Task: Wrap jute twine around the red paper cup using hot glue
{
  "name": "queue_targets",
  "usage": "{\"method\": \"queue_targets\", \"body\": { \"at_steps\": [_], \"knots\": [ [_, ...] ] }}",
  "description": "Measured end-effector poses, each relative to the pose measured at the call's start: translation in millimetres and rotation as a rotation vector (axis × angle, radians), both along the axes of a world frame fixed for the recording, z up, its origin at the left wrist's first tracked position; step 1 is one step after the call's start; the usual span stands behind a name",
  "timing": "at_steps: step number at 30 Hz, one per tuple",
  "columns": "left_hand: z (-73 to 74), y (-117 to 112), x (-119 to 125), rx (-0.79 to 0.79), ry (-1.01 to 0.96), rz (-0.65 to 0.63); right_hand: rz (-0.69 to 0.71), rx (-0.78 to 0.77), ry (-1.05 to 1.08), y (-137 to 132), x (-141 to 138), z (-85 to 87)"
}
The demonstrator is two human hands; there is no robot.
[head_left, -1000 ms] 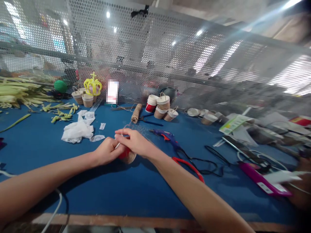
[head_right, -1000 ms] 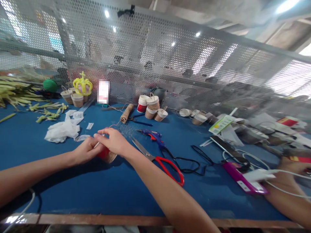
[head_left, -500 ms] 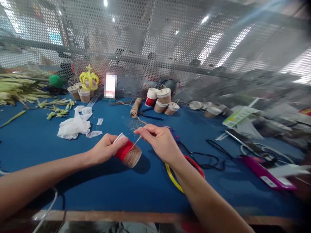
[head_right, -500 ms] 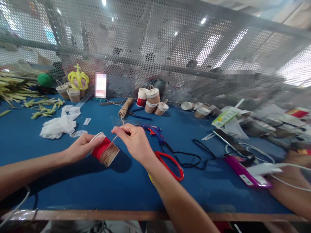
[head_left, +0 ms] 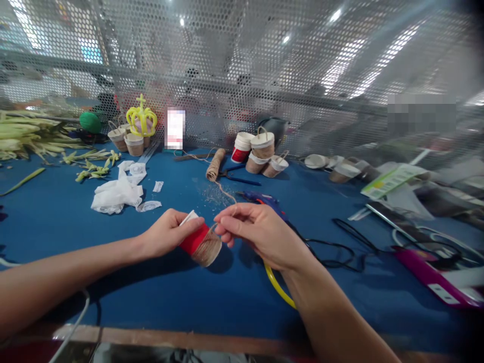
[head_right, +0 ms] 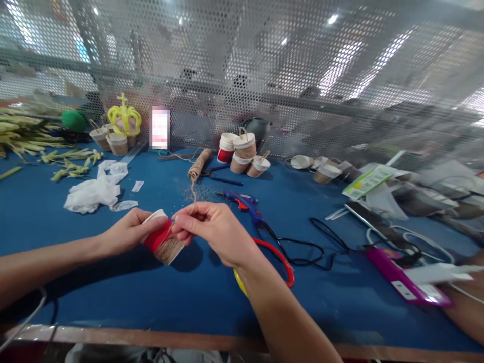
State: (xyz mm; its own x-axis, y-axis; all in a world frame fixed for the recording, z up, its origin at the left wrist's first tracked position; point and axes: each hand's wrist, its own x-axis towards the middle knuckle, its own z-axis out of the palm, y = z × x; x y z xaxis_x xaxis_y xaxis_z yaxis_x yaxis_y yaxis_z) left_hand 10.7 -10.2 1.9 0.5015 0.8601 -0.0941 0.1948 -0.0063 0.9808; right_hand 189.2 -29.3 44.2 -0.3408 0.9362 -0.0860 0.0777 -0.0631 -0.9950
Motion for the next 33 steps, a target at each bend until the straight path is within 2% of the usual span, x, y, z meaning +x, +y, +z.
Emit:
{"method": "queue_targets", "body": {
  "at_steps": [4,8,11,17,25,33],
  "knots": [
    [0.1,0,-1,0.011,0.010,0.001,0.007,0.026,-0.043,-1,1,0.6],
    [1.8,1,-2,0.011,0.012,0.017,-0.068,0.212,-0.160,-4,-2,2.7],
    [2.5,2,-3,0.016,0.016,0.017,-0.086,0.284,-0.222,-6,-4,3.3],
    [3.1,2,-4,0.053,0.039,0.018,-0.041,0.362,-0.260,-8,-3,4.7],
    [2.3,-2,-4,0.066,0.024,0.001,-0.135,0.326,-0.329,-1,0,-4.7],
    [0.6,-5,-5,0.127,-0.013,-0.047,-0.150,0.304,-0.362,2,-3,-9.6]
  ]
}}
